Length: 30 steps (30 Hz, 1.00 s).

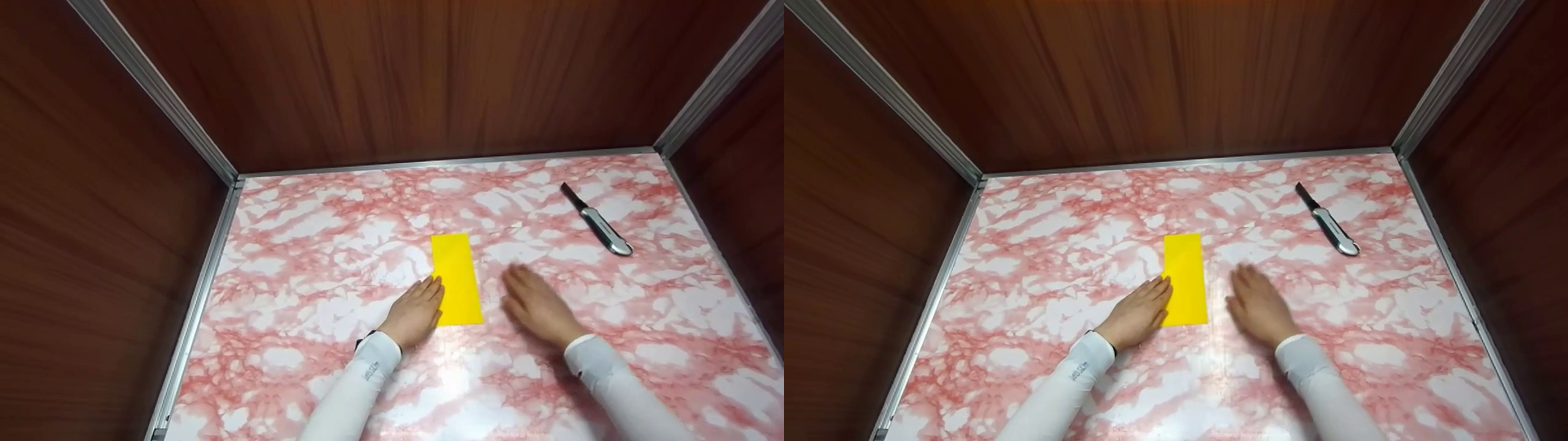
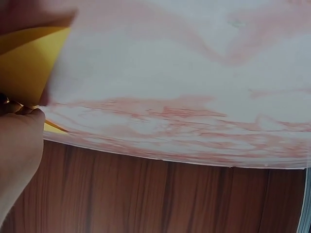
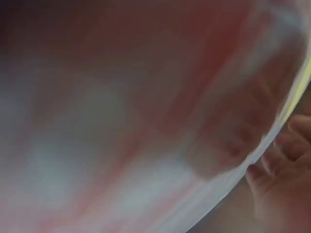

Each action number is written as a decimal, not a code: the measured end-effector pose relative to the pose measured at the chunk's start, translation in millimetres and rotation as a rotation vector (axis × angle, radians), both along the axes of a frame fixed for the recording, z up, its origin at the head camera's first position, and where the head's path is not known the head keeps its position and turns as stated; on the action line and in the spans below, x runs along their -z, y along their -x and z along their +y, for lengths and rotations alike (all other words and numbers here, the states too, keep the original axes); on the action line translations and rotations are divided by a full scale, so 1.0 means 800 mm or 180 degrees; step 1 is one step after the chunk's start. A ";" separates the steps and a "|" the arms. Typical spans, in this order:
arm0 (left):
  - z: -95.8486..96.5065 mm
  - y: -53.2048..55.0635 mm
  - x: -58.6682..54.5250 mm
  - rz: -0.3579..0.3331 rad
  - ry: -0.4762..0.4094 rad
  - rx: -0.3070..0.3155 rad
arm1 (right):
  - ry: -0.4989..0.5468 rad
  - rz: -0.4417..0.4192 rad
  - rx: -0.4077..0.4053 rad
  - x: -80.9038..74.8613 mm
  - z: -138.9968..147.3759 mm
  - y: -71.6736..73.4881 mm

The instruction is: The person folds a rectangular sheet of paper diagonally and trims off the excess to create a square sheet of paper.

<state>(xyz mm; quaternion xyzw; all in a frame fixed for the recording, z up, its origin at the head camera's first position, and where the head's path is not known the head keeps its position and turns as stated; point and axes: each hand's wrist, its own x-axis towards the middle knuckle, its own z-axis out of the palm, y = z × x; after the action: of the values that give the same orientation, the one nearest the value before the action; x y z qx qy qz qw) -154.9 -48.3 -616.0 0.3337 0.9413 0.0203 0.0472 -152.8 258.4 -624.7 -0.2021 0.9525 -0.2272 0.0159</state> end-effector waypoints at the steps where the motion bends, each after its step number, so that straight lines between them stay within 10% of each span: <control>1: 0.000 0.000 0.000 0.0002 0.0009 -0.0003 | -0.0028 -0.0006 0.0101 0.000 0.014 0.008; 14: 0.009 0.000 -0.002 0.0029 0.0172 -0.0022 | -0.0377 -0.0278 0.1188 -0.015 0.148 0.061; 30: 0.006 0.000 -0.004 0.0076 0.0137 -0.0018 | -0.0333 -0.0542 0.1298 -0.024 0.155 0.072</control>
<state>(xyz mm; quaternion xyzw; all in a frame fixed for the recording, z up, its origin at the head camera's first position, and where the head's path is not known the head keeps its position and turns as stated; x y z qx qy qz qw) -154.7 -43.3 -612.8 0.3302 0.9429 -0.0039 0.0431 -210.5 382.7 -605.7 0.0156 0.9793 -0.1923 0.0605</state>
